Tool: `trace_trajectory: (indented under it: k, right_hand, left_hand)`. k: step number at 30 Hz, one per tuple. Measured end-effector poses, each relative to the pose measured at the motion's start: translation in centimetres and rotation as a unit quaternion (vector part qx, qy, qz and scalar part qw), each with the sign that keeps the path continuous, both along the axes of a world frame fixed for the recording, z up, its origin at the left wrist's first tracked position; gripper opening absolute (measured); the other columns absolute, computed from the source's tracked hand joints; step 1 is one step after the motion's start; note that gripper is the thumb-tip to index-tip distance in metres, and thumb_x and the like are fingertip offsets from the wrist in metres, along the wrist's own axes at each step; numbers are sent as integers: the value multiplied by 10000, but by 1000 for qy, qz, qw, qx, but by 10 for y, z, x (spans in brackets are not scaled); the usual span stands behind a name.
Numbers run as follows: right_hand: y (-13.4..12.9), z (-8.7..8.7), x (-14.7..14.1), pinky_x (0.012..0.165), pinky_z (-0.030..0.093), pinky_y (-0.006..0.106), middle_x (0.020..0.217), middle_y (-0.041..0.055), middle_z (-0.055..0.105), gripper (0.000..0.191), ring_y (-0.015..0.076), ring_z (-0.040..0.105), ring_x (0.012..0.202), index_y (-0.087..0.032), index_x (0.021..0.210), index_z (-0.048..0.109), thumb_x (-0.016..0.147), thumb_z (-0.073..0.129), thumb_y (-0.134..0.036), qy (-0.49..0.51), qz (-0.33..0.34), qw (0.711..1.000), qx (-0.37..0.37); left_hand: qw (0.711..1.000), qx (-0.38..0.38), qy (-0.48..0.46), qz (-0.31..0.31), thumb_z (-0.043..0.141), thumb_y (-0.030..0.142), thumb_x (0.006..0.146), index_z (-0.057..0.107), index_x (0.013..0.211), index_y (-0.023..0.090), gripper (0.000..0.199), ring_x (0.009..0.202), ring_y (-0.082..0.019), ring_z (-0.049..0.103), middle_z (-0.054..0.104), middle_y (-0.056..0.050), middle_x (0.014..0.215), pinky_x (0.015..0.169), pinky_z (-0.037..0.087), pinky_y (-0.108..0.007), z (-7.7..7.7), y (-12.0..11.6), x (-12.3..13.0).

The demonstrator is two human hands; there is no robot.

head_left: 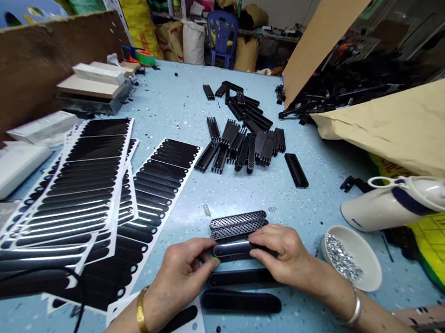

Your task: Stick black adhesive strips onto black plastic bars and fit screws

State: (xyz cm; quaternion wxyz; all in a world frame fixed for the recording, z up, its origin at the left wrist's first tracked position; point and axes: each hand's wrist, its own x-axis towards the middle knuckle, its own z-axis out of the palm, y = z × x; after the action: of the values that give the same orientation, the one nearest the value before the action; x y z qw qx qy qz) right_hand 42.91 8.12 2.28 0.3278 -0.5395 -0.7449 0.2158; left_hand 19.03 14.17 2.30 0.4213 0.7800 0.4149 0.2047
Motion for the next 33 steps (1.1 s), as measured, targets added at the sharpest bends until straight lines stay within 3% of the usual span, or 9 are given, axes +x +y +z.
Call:
trace_trajectory:
  k: [5, 19, 29, 33]
  right_hand:
    - [-2, 0, 2, 699, 541, 347, 894, 77, 752, 150, 203, 693, 771, -178, 938, 748, 813, 667, -158, 27, -15, 999, 13]
    - [-1, 0, -3, 711, 544, 369, 863, 88, 745, 145, 215, 683, 746, -157, 924, 751, 816, 655, -168, -6, -14, 1000, 5]
    - [-5, -5, -4, 688, 526, 366, 833, 74, 737, 121, 216, 678, 732, -174, 903, 737, 817, 652, -181, -15, -29, 999, 9]
    - [-5, -5, -6, 673, 524, 362, 821, 78, 735, 118, 217, 678, 729, -161, 892, 738, 814, 650, -175, -9, -32, 999, 9]
  left_hand:
    - [1000, -5, 1, -13, 552, 273, 837, 720, 950, 158, 232, 668, -158, 674, 739, -35, 778, 656, 543, -263, 0, 0, -1]
    - [1000, -5, -7, -12, 545, 277, 839, 717, 936, 151, 234, 628, -157, 668, 730, -32, 736, 614, 537, -265, 0, 0, -1]
    - [997, 69, -23, 8, 585, 212, 825, 713, 922, 181, 163, 582, -119, 663, 729, 12, 711, 564, 520, -203, -4, -1, -1]
    - [992, 110, -54, 13, 604, 175, 827, 707, 963, 190, 172, 644, -111, 695, 752, 12, 796, 610, 544, -183, -6, -1, -2]
